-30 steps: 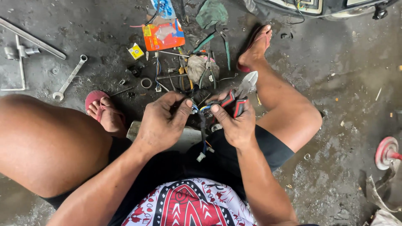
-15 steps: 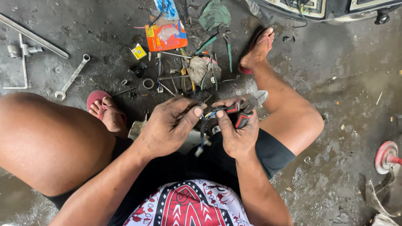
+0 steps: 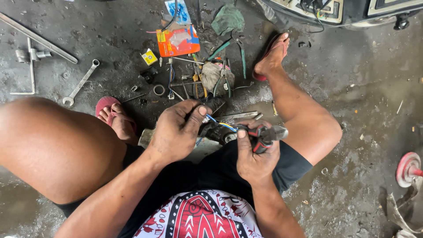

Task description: Repairing and connecting electrical wiring on a motorcycle using pliers

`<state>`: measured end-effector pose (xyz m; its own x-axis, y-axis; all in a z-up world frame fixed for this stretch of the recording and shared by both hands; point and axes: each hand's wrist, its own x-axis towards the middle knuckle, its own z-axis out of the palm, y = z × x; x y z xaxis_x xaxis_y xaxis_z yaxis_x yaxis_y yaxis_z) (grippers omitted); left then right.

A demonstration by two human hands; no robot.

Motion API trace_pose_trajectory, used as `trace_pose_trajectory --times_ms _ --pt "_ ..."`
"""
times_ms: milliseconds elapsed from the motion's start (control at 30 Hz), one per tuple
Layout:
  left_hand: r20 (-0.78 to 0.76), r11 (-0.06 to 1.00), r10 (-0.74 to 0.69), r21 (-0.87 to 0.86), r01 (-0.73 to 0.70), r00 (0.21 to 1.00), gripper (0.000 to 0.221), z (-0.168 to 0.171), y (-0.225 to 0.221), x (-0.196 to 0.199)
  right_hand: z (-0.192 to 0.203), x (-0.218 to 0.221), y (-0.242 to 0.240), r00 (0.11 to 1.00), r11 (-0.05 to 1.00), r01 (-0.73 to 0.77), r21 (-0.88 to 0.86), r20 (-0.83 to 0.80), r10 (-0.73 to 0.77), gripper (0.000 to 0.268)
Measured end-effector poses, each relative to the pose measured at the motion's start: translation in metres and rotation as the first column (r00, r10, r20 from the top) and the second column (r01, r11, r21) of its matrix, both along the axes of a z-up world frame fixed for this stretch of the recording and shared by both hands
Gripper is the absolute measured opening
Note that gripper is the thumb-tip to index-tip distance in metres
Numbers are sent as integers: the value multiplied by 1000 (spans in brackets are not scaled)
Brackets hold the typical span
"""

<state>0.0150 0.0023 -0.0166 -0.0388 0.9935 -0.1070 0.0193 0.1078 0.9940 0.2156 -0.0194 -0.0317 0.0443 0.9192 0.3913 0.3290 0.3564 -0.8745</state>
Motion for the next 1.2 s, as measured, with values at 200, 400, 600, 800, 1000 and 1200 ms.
trace_pose_trajectory --times_ms 200,400,600,800,1000,1200 --pt "19 996 78 -43 -77 997 25 6 -1 -10 -5 24 -5 999 999 43 -7 7 -43 19" --pt "66 998 54 -16 -53 996 23 0 6 -14 -5 37 -4 995 992 92 -88 -32 -95 19" --pt "534 994 17 -102 44 845 32 -3 3 -5 -6 21 14 966 994 11 -106 -255 -38 20" --pt "486 976 -135 -87 201 864 36 -21 -9 5 7 8 18 871 981 -8 -194 -483 -88 19" --pt "77 960 -281 22 280 957 26 -13 -8 3 36 35 26 996 959 64 -275 75 -44 21" --pt "-231 921 -328 138 364 916 25 1 -7 -9 87 69 31 352 979 -161 -128 919 178 60"
